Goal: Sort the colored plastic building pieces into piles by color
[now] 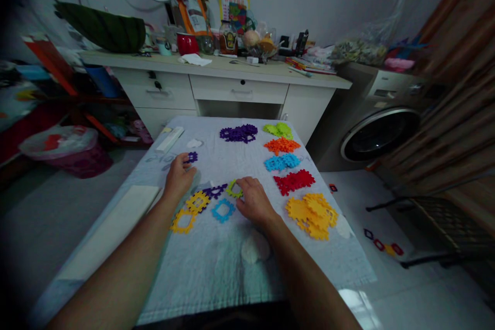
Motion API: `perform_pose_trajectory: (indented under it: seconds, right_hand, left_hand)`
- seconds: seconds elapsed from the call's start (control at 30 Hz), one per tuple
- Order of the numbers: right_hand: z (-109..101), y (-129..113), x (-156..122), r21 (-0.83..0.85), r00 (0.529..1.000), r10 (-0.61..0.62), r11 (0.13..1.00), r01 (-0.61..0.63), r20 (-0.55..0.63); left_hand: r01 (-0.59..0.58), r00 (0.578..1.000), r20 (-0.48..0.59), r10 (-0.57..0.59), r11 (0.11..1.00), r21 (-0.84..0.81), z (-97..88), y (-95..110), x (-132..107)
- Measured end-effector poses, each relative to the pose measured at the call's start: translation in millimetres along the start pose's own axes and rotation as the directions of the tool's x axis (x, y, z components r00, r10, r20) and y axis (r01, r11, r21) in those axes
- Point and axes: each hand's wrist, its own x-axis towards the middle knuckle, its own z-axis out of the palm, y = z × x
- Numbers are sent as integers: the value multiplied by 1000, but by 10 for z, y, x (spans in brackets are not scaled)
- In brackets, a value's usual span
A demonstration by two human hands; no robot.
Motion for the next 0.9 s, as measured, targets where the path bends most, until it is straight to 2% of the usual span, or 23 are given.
perform_pose_trajectory:
  seconds: [0.1,0.2,0.33,0.4,0.5,0.63,0.73,0.9]
  right_hand:
    - [-180,-42,27,-28,999,-50,998,50,2]
    - [-466,-22,147,-90,994,-103,990,105,18]
    - [-836,254,502,-197,997,-70,978,71,14]
    - [-966,489,736,-234,1000,0,972,-6,-29]
    - [-1100,856,1088,-254,977,184,945,-205,-104]
    - [-1215,1222,1474,-192,880,423,865,-464,-217]
    - [-1259,1412,1698,-145,826,502,824,-547,-257]
    - [-1239,1673,1963,-68,777,564,796,-602,-282]
  left_hand:
    - [-2,1000,6,2,1000,-2,10,-23,8]
    - [2,1000,7,-2,1000,2,13,-29,17]
    - [27,999,18,-27,1000,-2,7,-9,25]
    - [30,999,24,-30,999,-10,5,-4,27]
    - [25,999,29,-25,1000,-11,3,-6,26]
    - [27,999,30,-27,1000,-6,-6,4,20]
    - [28,999,25,-28,1000,5,-13,12,15]
    - [21,999,32,-22,1000,14,-5,-13,18]
